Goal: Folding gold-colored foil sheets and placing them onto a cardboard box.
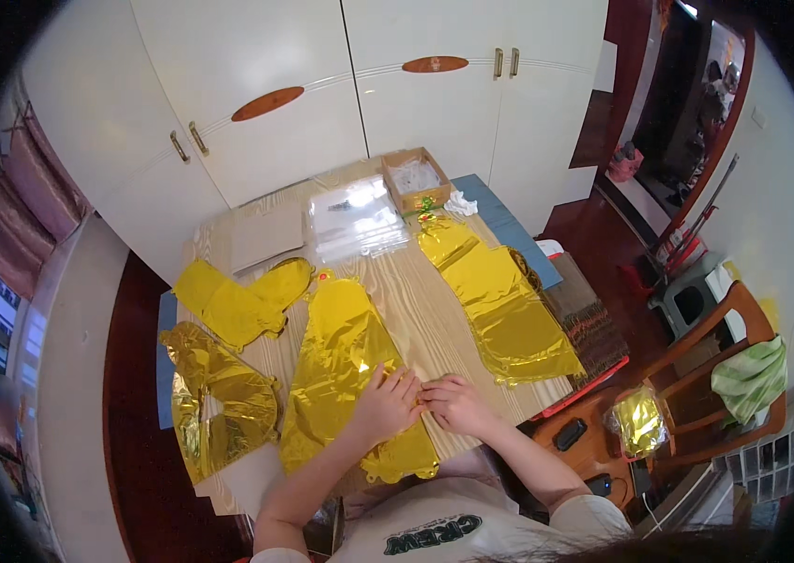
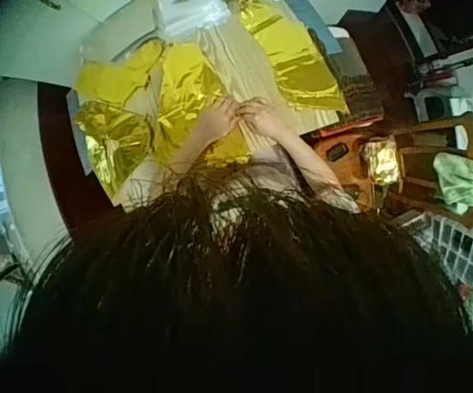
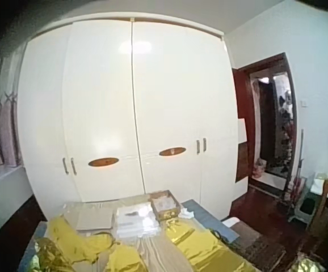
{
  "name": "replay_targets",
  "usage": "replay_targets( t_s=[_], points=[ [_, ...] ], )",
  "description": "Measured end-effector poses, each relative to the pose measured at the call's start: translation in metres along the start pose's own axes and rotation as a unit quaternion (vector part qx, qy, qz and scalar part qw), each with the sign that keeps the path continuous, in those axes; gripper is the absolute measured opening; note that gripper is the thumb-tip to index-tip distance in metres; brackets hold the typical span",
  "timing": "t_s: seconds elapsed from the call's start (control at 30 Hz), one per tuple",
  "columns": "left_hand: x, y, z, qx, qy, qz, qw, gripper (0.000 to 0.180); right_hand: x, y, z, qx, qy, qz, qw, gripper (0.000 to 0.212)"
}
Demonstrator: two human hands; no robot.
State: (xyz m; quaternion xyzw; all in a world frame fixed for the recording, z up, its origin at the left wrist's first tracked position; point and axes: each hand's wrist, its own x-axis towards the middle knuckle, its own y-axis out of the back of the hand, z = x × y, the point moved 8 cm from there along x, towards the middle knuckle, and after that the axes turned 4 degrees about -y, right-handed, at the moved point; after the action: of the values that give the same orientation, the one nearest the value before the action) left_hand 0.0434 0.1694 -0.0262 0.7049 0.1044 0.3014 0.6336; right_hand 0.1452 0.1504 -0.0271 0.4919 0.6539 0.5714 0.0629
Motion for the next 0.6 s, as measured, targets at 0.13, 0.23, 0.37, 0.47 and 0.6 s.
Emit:
replay_targets(
  t_s=[0.13, 0.23, 0.37, 0.47, 0.6],
  points=[
    [0.001, -0.006, -0.006, 0.01, 0.015, 0.001, 1.0, 0.047, 0.0, 0.0, 0.0, 0.002, 0.001, 0.004, 1.0, 0.011],
    [0.004, -0.007, -0.014, 0.014, 0.028, -0.004, 0.999, 0.047, 0.001, 0.001, -0.001, -0.004, 0.003, 0.006, 1.0, 0.01],
    [0.008, -0.013, -0.027, 0.036, 0.037, 0.009, 0.999, 0.051, 0.001, -0.001, 0.0, -0.006, 0.005, 0.001, 1.0, 0.009],
    [0.013, -0.013, -0.037, 0.044, 0.045, 0.008, 0.998, 0.052, 0.001, 0.0, 0.0, -0.007, 0.006, 0.007, 1.0, 0.009],
    [0.018, -0.018, -0.052, 0.052, 0.064, 0.001, 0.997, 0.049, 0.0, -0.001, 0.001, -0.004, 0.004, 0.005, 1.0, 0.01]
  ],
)
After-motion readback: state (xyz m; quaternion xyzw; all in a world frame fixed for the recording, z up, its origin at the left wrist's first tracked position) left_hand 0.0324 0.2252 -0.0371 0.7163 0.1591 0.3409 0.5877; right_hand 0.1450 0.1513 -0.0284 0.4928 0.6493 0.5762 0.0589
